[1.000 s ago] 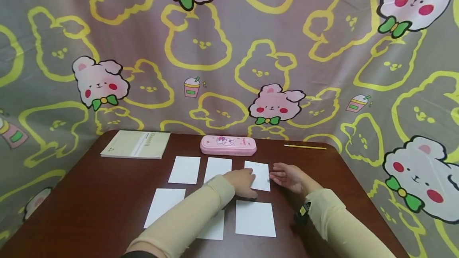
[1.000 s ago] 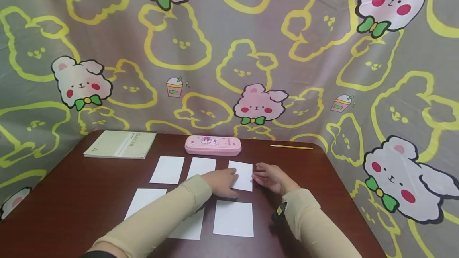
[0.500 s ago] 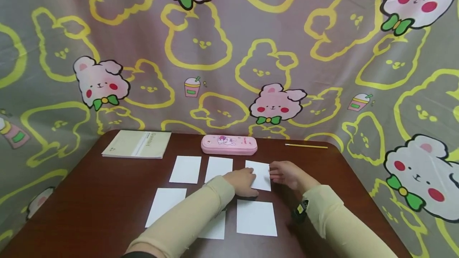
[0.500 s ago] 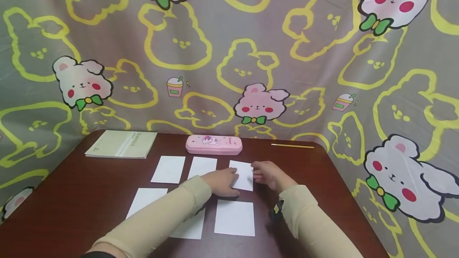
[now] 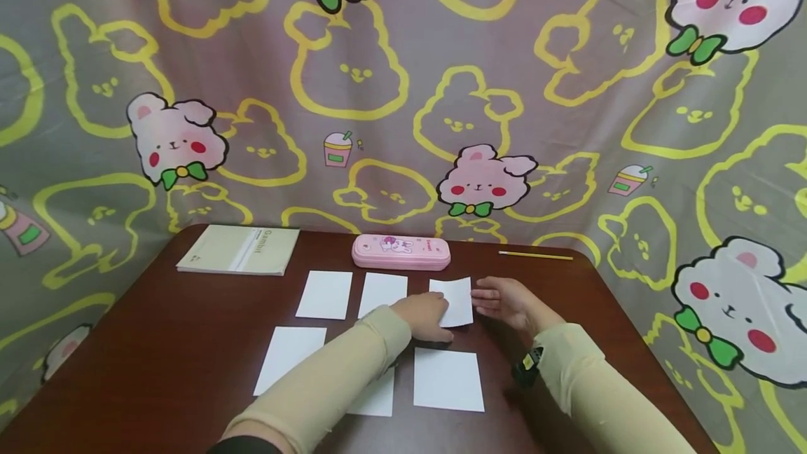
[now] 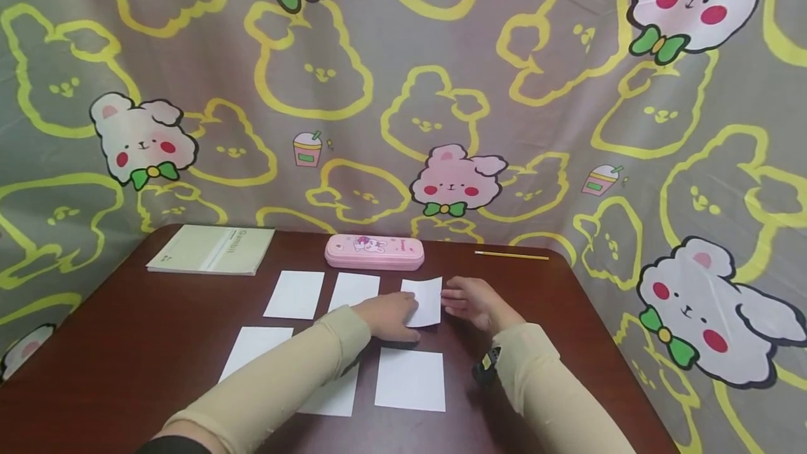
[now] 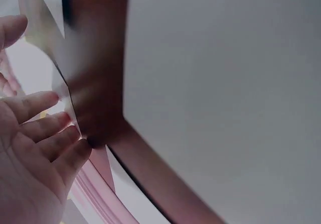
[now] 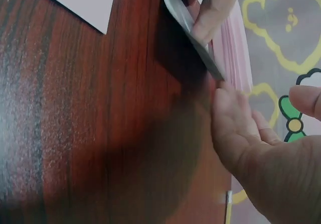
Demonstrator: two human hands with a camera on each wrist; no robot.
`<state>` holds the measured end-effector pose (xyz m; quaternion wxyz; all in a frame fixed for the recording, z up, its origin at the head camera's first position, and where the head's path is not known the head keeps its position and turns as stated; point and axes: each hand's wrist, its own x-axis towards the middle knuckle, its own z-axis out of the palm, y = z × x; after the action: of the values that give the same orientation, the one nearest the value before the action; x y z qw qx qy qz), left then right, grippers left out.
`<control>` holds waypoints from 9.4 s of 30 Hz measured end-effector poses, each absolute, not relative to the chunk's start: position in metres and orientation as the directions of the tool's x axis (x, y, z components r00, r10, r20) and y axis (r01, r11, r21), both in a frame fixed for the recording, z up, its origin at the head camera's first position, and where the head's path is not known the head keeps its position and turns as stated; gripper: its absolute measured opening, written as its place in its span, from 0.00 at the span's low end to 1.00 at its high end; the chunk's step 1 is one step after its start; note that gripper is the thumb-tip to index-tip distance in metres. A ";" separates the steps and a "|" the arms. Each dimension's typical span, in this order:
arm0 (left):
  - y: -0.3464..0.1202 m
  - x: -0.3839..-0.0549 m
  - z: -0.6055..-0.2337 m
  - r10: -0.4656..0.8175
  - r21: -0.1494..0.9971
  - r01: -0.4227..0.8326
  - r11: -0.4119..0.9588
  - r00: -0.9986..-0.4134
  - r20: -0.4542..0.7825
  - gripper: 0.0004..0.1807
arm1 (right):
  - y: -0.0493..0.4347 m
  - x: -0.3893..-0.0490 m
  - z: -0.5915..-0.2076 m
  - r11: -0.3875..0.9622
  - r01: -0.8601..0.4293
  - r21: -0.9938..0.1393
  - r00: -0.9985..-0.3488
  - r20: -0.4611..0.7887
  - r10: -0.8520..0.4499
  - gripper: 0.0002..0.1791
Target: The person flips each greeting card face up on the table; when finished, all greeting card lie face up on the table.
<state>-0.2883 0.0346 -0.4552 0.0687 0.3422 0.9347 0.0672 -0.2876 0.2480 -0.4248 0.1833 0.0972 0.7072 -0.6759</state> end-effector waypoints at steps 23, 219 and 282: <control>-0.005 -0.306 -0.435 0.417 0.686 0.483 0.544 -0.865 0.278 0.18 | 0.228 -0.291 -0.411 0.418 -0.051 -0.907 -0.997 0.022 -0.073 0.20; -0.097 -0.307 -0.416 -0.074 0.993 -0.041 -0.111 -0.996 -0.049 0.05 | 0.103 -0.293 -0.445 -0.144 0.243 -0.959 -0.955 -0.211 -0.207 0.03; -0.098 -0.299 -0.442 0.073 0.754 -0.086 0.651 -0.982 -0.174 0.14 | 0.114 -0.301 -0.443 0.337 0.224 -0.914 -0.949 -0.283 -0.136 0.23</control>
<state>-0.2987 -0.0978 -0.4418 0.0949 -0.0035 0.9035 0.4179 -0.3009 0.1137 -0.4430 0.1566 0.0272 0.8026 -0.5749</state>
